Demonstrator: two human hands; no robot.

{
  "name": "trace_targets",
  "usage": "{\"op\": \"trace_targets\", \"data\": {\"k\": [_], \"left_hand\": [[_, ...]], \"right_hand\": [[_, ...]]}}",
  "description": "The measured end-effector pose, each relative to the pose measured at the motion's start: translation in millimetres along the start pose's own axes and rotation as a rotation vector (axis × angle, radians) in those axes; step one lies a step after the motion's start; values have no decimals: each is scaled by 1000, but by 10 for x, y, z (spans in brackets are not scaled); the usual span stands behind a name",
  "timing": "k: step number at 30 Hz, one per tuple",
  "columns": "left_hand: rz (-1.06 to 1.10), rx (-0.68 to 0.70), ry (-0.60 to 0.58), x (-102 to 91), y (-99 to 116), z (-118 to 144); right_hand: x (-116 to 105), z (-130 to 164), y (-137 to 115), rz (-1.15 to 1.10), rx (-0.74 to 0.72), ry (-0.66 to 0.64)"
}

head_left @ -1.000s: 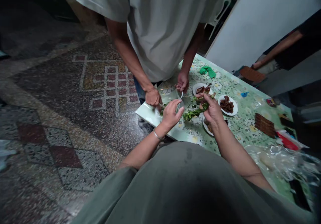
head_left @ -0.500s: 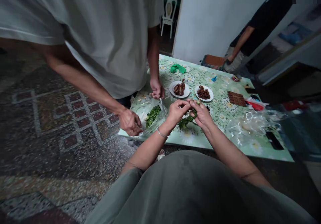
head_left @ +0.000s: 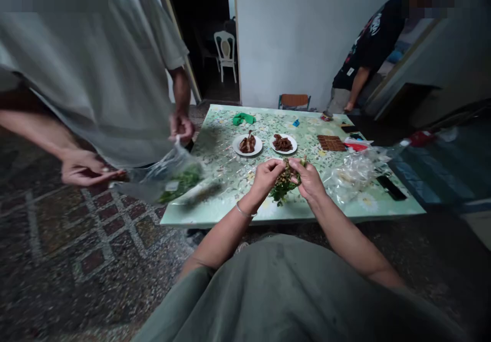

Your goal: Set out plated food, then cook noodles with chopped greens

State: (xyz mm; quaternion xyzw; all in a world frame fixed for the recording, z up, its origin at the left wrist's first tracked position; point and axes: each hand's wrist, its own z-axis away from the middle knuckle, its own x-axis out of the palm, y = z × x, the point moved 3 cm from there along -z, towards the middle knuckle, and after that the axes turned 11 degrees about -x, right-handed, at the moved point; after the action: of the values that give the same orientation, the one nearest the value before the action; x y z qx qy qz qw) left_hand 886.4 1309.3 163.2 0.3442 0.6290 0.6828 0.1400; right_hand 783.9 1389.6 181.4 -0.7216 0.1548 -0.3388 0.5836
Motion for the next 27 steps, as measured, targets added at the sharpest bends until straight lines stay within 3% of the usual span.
{"op": "trace_targets", "data": {"k": [7,14,20,27], "left_hand": [[-57,-13,-78,1079,-250,215],[82,-104,-113,2031,-490,386],[155,-265,-231,2444,-577,411],[174,-253,-381,2668,-594,271]], "right_hand": [[-995,288,-391,-20,-117,145],[-1917,501,-716,-115,-98,279],[-2392,622,-917,-73,-117,393],[-2514,683,-1112,-11,-211,546]]}}
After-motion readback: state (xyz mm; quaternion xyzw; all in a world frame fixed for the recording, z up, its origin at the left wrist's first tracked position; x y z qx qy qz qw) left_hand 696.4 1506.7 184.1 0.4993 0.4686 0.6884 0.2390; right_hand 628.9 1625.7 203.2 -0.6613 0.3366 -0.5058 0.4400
